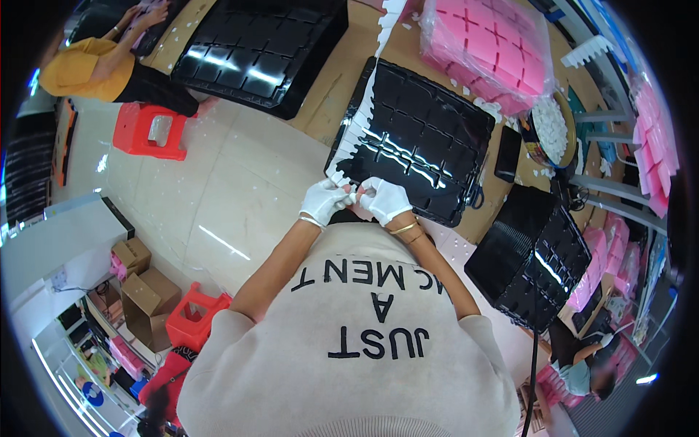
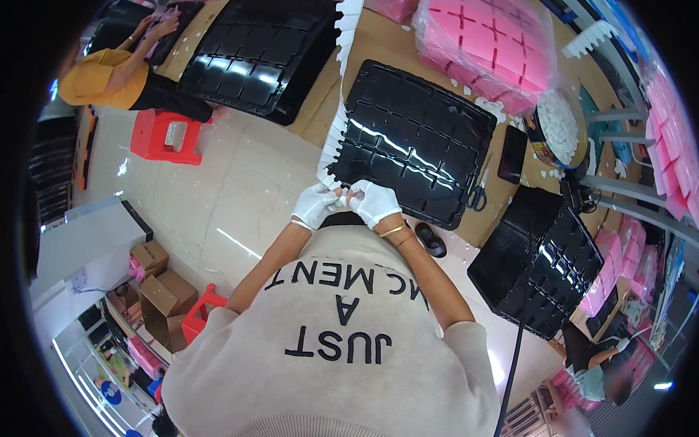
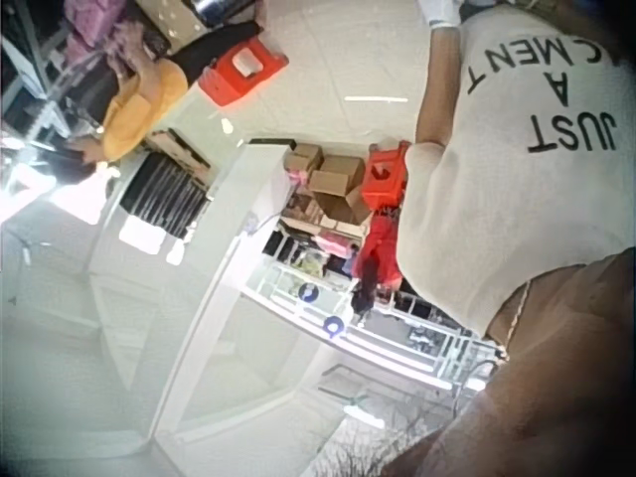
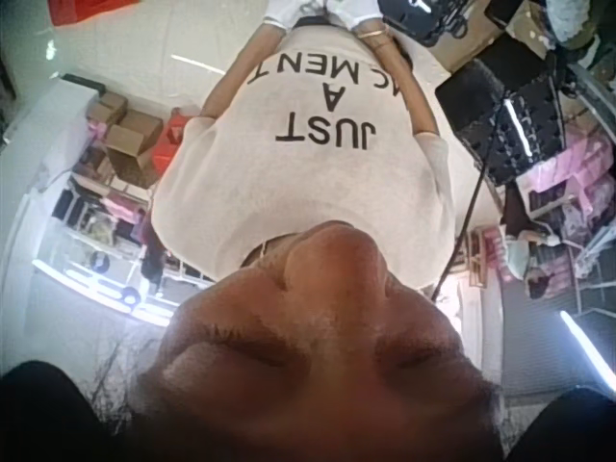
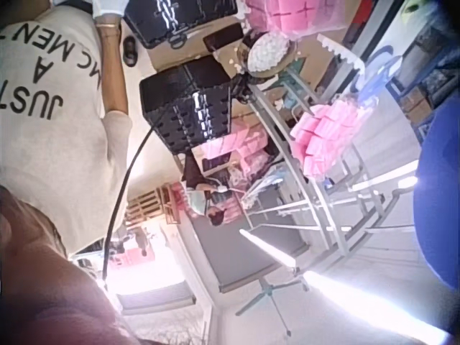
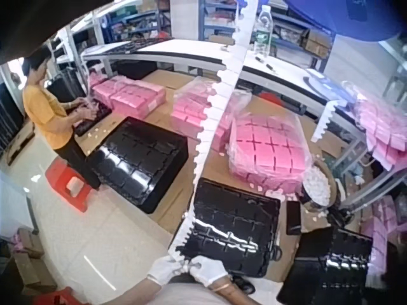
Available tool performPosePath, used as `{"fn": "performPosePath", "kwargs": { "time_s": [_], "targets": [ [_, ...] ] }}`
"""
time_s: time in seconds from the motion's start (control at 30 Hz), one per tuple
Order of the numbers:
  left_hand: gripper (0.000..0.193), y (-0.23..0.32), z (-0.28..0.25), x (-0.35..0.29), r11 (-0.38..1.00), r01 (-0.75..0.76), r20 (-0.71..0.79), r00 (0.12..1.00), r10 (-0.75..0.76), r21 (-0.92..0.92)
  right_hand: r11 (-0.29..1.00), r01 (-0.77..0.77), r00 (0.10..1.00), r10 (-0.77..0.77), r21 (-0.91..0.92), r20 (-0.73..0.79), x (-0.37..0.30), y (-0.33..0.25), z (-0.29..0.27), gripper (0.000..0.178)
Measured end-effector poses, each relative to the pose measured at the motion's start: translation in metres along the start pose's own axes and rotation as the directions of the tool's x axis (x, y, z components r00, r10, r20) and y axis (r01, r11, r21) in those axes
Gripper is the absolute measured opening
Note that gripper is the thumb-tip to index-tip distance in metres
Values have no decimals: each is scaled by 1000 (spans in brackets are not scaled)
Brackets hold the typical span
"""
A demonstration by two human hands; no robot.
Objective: The person assembles foam inserts into plastic trays, then applies tape to the trays with scissors.
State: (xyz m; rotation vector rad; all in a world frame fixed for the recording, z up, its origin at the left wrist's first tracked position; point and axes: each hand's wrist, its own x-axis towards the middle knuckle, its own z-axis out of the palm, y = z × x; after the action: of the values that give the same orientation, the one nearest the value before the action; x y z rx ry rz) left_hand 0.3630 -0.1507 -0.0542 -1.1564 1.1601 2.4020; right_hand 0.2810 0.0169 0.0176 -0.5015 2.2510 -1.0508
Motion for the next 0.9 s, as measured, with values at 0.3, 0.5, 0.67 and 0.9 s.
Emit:
{"fn": "performPosePath", "kwargs": {
  "time_s": [0.3,0.5,0.67,0.9],
  "targets": [
    [17,0,34,-2,993,2,104,995,-14,115,994,-75,988,85,78,-131,-12,23,-11,21],
    [21,0,52,-5,968,-68,120,992,39,243,997,-70,992,73,29,-106,-16,35,-23,20],
    [17,12,79,-18,913,-12,41,999,-5,408,996,-86,989,82,-26,-121,-22,37,-33,17],
    [17,-18,62,-4,862,-10,-25,999,26,506,982,-84,979,51,-168,-195,-53,67,-83,15]
  ]
}}
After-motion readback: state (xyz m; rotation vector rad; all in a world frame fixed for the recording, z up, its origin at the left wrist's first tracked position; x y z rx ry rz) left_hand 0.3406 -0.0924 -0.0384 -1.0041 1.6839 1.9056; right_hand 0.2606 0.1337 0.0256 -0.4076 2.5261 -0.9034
